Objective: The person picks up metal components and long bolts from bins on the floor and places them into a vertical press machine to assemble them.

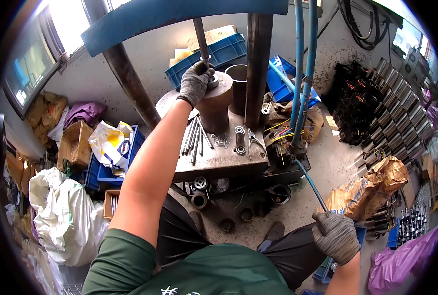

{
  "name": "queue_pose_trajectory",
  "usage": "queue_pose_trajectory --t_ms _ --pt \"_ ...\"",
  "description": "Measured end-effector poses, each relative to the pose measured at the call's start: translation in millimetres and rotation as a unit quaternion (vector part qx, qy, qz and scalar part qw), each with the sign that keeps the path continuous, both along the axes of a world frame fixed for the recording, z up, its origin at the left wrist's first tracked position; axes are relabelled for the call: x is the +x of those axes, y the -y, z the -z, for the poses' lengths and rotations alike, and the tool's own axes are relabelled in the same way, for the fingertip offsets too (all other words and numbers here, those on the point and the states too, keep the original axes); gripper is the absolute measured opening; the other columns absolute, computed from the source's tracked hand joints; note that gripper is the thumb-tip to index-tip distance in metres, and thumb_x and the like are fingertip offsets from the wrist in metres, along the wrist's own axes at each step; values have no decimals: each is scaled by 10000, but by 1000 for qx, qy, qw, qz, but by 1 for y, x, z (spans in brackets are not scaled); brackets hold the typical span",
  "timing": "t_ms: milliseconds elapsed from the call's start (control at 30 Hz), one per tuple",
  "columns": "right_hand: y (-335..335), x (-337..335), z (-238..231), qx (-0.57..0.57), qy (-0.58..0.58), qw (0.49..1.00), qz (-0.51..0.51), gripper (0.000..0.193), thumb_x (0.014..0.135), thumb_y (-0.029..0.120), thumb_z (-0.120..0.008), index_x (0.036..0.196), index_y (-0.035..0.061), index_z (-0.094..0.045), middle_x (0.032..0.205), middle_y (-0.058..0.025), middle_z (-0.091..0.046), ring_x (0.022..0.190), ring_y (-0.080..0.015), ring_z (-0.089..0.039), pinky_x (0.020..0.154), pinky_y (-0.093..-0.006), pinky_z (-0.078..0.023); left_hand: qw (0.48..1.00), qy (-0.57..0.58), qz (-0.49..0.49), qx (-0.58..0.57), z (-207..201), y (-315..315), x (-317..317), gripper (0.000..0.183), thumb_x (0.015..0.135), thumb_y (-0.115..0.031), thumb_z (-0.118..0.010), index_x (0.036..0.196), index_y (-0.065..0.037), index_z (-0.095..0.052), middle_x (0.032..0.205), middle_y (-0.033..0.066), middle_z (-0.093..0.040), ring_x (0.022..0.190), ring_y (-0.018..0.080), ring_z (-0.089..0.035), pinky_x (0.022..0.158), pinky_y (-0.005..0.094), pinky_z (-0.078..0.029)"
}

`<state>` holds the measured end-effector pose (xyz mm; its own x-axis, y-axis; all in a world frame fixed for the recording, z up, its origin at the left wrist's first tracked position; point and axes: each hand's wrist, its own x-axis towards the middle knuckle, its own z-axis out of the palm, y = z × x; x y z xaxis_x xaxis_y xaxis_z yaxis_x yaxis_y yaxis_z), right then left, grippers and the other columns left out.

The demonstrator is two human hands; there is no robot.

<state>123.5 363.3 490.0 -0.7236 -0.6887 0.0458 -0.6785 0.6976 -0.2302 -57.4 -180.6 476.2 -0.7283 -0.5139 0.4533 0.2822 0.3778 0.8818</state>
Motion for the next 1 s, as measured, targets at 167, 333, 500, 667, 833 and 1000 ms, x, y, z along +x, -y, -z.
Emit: queue_pose_trajectory --t_ms 167,333,500,667,833,1000 --pt "-5 1 5 143 -5 989 -42 202 857 228 -671 903 35 -708 807 -194 -689 769 -383 -696 725 -488 -561 1000 -11 -4 -4 1 -2 -3 218 962 -72 -726 1171 -14 -707 993 64 -767 892 137 -669 878 292 -532" --pt "-9 4 13 48 6 999 -17 190 863 221 -668 863 32 -688 800 -192 -685 762 -398 -688 726 -497 -558 999 41 0 8 -18 -16 11 191 1015 -169 -696 1148 -32 -702 990 20 -721 882 92 -645 827 254 -539" --pt "-5 5 14 13 -20 1000 -10 176 839 197 -687 846 22 -676 792 -196 -677 805 -397 -684 755 -487 -553 998 -3 43 45 -10 2 9 401 1044 -329 -650 1326 -44 -638 992 36 -715 880 108 -636 841 289 -525" --pt "-12 8 19 60 7 998 -11 177 831 205 -696 820 31 -662 781 -197 -666 791 -400 -673 744 -493 -544 996 -51 56 46 -10 1 8 397 1068 -317 -619 1370 -60 -615 970 22 -683 838 101 -605 790 273 -517" --pt "-12 10 19 57 7 998 -1 191 832 222 -699 810 37 -657 777 -193 -663 783 -399 -669 735 -491 -539 994 -36 75 73 -11 -3 10 356 1057 -284 -621 1332 -59 -645 920 15 -666 807 95 -589 772 268 -510" --pt "-9 9 17 55 7 998 0 215 833 240 -703 797 35 -649 778 -191 -659 780 -398 -666 733 -493 -536 998 -27 37 36 -10 2 11 336 1030 -286 -633 1261 -48 -686 908 25 -686 806 112 -608 786 283 -517"
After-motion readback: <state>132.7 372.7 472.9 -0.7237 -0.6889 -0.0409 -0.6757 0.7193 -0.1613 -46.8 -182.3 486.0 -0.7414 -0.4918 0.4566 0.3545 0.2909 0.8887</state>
